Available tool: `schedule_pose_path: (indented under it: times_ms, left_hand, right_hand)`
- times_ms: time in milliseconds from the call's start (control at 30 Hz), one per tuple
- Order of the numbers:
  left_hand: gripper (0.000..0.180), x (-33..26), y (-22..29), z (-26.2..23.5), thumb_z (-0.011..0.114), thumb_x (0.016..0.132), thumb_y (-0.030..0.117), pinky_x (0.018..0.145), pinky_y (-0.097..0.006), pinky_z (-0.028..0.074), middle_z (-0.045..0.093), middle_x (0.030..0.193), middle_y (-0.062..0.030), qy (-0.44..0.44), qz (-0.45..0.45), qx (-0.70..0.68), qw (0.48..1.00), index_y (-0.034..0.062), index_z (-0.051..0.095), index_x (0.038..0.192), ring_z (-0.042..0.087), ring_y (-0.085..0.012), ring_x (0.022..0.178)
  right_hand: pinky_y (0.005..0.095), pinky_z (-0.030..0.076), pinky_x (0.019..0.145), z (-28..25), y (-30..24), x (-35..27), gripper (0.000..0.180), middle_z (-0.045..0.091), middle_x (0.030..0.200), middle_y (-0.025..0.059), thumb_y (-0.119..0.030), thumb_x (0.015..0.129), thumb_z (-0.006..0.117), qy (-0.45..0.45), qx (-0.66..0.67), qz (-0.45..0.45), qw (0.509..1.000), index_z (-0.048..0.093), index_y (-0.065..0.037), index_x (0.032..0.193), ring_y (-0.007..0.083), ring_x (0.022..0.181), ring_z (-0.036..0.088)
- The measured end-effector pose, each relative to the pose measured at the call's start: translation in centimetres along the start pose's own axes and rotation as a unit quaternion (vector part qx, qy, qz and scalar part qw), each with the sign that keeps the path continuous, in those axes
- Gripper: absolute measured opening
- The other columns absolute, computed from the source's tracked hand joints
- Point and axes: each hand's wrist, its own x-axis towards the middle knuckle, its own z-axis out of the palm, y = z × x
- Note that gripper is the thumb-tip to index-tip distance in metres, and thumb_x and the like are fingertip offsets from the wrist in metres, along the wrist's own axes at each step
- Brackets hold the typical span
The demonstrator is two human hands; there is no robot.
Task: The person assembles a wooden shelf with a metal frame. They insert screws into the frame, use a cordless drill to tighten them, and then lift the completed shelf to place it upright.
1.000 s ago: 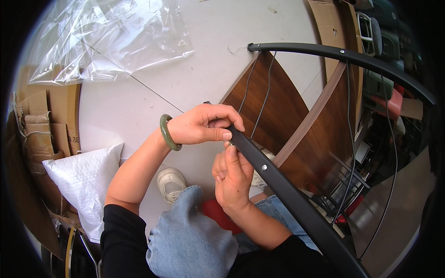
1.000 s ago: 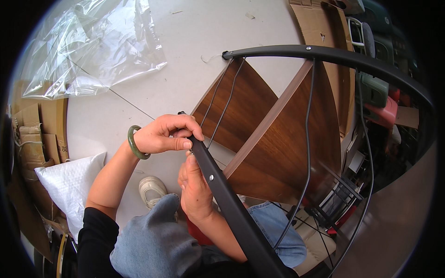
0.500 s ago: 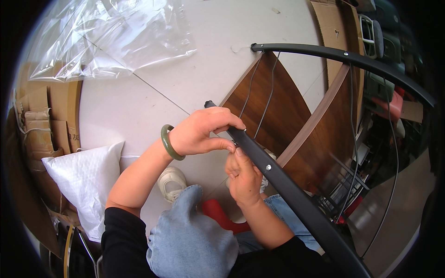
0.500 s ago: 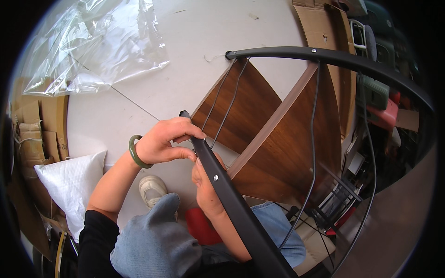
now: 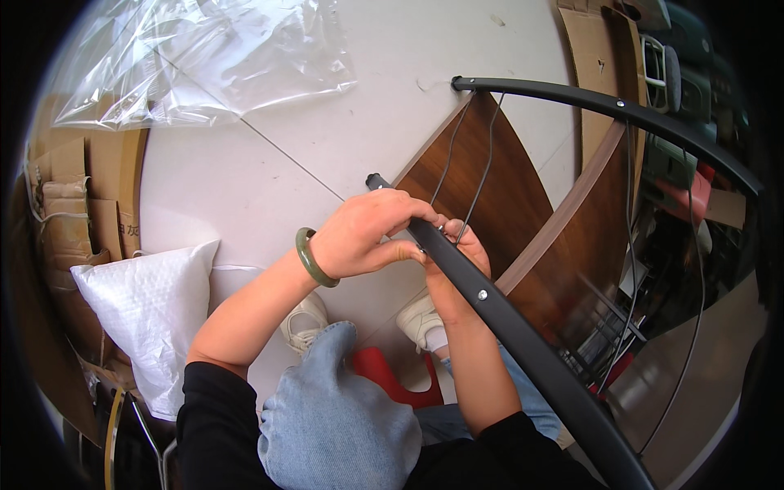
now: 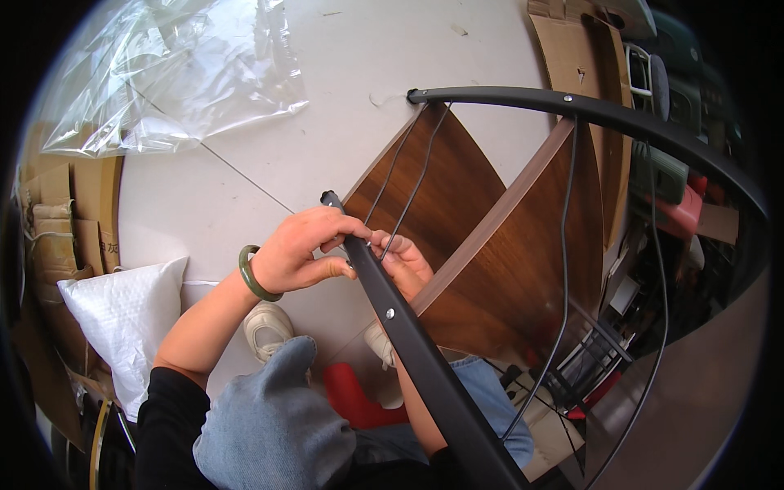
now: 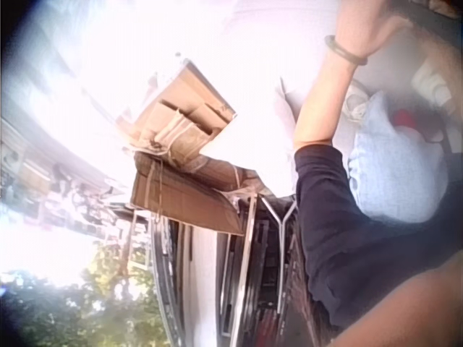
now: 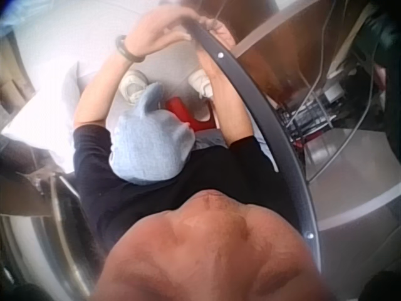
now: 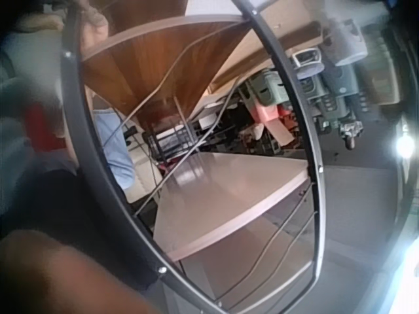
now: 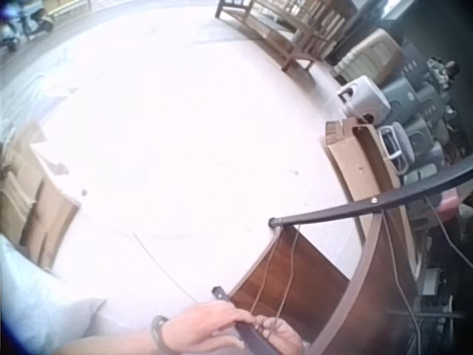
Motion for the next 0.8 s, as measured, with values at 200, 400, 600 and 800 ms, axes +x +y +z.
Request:
schedule_pose_path:
  times_ms: [200, 400, 600, 800]
  left_hand:
    - [0.040, 0.0, -0.1, 0.2, 0.072, 0.074, 0.033, 0.062, -0.033, 0.043, 0.052, 0.075, -0.0041, -0.003, -0.009, -0.014, 1.000, 0.0099, 0.057, 0.103, 0.050, -0.0207, 0.066]
    - [0.041, -0.2, -0.4, 0.4, 0.073, 0.073, 0.034, 0.061, -0.033, 0.042, 0.051, 0.072, -0.0039, 0.011, -0.006, -0.020, 1.000, 0.0096, 0.057, 0.102, 0.049, -0.0209, 0.065]
    - [0.042, -0.4, -0.5, 0.9, 0.073, 0.072, 0.035, 0.061, -0.033, 0.043, 0.051, 0.071, -0.0039, 0.032, -0.010, -0.019, 0.999, 0.0098, 0.058, 0.102, 0.051, -0.0212, 0.065]
    - [0.044, -0.7, -1.0, 1.4, 0.073, 0.072, 0.037, 0.059, -0.032, 0.041, 0.051, 0.071, -0.0031, 0.057, 0.004, -0.018, 0.998, 0.0090, 0.059, 0.103, 0.050, -0.0195, 0.063]
  right_hand:
    - [0.0249, 0.054, 0.075, -0.5, -1.9, 1.3, 0.016, 0.060, 0.101, 0.0140, -0.001, 0.092, 0.048, -0.059, 0.041, 0.016, 0.997, 0.051, -0.001, 0.107, 0.0160, 0.082, 0.062]
    - [0.0251, 0.057, 0.072, 0.1, -2.2, 1.9, 0.022, 0.058, 0.113, 0.0201, -0.008, 0.094, 0.048, -0.131, 0.054, -0.001, 0.990, 0.046, -0.001, 0.115, 0.0201, 0.091, 0.064]
    - [0.0280, 0.058, 0.078, 0.5, -3.0, 1.6, 0.018, 0.060, 0.113, 0.0180, -0.004, 0.095, 0.044, -0.051, 0.055, 0.022, 0.997, 0.049, -0.004, 0.112, 0.0213, 0.097, 0.064]
    - [0.0266, 0.057, 0.079, -0.6, -2.8, 2.1, 0.020, 0.058, 0.115, 0.0192, 0.000, 0.094, 0.044, -0.166, 0.085, 0.011, 0.982, 0.051, -0.003, 0.112, 0.0222, 0.103, 0.061]
